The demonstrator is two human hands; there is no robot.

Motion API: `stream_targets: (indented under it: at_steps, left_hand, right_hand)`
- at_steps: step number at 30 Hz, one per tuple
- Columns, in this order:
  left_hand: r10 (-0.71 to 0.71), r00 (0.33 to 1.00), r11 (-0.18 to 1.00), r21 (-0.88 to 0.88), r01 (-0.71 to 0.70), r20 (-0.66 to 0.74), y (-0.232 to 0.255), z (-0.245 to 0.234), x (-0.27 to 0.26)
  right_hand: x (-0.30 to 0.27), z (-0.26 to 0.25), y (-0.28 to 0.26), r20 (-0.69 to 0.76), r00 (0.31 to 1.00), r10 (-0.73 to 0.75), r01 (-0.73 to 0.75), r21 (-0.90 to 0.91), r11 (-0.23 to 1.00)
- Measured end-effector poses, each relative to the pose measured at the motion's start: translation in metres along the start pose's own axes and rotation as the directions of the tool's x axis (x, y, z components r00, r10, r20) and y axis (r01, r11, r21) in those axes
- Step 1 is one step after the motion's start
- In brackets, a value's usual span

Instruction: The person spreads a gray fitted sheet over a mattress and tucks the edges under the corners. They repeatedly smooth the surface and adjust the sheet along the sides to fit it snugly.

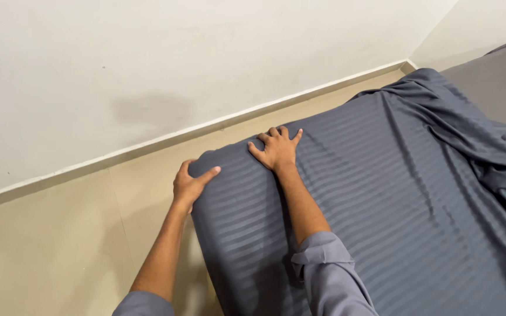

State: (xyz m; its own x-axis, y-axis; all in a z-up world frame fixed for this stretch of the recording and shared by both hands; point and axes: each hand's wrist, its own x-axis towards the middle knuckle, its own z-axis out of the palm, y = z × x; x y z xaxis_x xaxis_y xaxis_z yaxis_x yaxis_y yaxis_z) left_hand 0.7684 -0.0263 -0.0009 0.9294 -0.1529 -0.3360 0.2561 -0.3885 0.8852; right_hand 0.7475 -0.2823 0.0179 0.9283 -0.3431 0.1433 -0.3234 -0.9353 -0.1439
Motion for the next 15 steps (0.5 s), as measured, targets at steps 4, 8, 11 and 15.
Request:
stream_targets:
  at_steps: [4,8,11,15]
  left_hand:
    - [-0.099,0.959,0.847,-0.484,0.221,0.264,-0.043,-0.008,0.025]
    - [-0.121,0.965,0.758,-0.606,0.24,0.231,-0.076,0.001,0.024]
    - [-0.083,0.986,0.781,-0.605,0.153,0.142,-0.078,0.005,0.018]
    - [-0.024,0.999,0.836,-0.547,0.038,0.032,-0.084,0.005,0.008]
  right_hand:
    - [0.002,0.013,0.007,-0.128,0.991,-0.036,0.041,0.043,0.998]
    - [0.001,0.019,0.01,-0.188,0.981,-0.048,0.06,0.062,0.996]
    - [0.002,0.021,0.011,-0.206,0.977,-0.06,0.072,0.049,0.996]
    - [-0.001,0.025,0.013,-0.271,0.959,-0.079,0.099,0.061,0.993]
